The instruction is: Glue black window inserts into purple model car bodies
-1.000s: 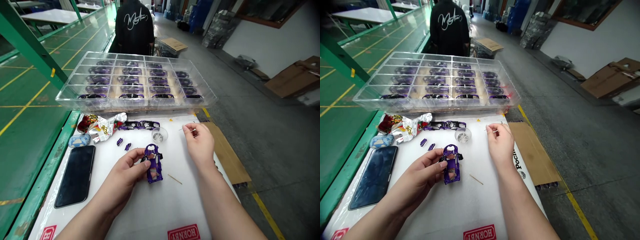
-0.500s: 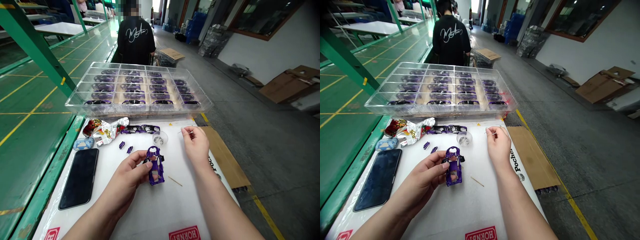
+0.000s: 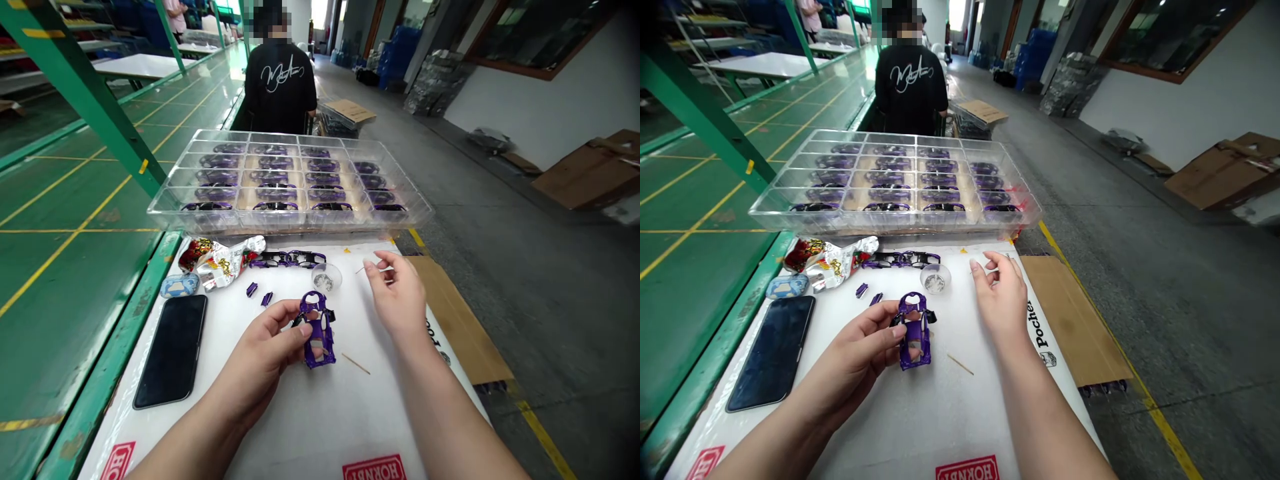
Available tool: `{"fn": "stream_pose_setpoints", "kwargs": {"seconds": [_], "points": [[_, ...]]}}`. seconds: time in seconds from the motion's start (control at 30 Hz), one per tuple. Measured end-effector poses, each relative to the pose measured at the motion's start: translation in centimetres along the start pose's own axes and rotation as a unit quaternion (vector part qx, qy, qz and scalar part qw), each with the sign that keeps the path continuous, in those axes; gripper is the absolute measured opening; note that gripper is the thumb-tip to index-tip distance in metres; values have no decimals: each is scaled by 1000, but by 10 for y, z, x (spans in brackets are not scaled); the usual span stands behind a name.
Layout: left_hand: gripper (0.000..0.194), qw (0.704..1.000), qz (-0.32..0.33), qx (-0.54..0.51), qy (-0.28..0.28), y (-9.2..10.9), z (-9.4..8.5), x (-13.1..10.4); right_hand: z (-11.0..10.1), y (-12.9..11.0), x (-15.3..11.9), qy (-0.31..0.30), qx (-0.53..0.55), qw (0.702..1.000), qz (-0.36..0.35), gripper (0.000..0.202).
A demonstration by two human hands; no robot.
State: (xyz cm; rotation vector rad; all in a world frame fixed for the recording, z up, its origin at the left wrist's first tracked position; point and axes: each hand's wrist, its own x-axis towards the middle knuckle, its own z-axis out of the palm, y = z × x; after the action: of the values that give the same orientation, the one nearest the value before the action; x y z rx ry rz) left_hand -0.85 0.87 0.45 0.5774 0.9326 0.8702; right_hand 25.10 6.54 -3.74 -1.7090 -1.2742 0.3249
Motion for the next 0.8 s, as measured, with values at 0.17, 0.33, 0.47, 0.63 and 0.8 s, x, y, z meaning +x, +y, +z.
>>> {"fn": "stream_pose_setpoints", "kwargs": {"seconds": [0.17, 0.33, 0.47, 0.63, 0.8], "points": [[40, 1000, 8, -18, -13, 2, 3, -3, -15, -37, -29, -106, 146, 983, -19, 39], [41, 998, 30, -42, -34, 4, 4, -6, -15, -51, -44, -217, 255, 942, 8, 36], [36, 996, 32, -72, -41, 6, 3, -7, -17, -47, -47, -238, 293, 925, 48, 34], [38, 993, 25, -104, -53, 7, 0, -8, -20, -44, -51, -262, 317, 910, 49, 31], [38, 989, 37, -136, -43, 9, 0, -6, -19, -54, -51, -258, 319, 911, 30, 30]]}}
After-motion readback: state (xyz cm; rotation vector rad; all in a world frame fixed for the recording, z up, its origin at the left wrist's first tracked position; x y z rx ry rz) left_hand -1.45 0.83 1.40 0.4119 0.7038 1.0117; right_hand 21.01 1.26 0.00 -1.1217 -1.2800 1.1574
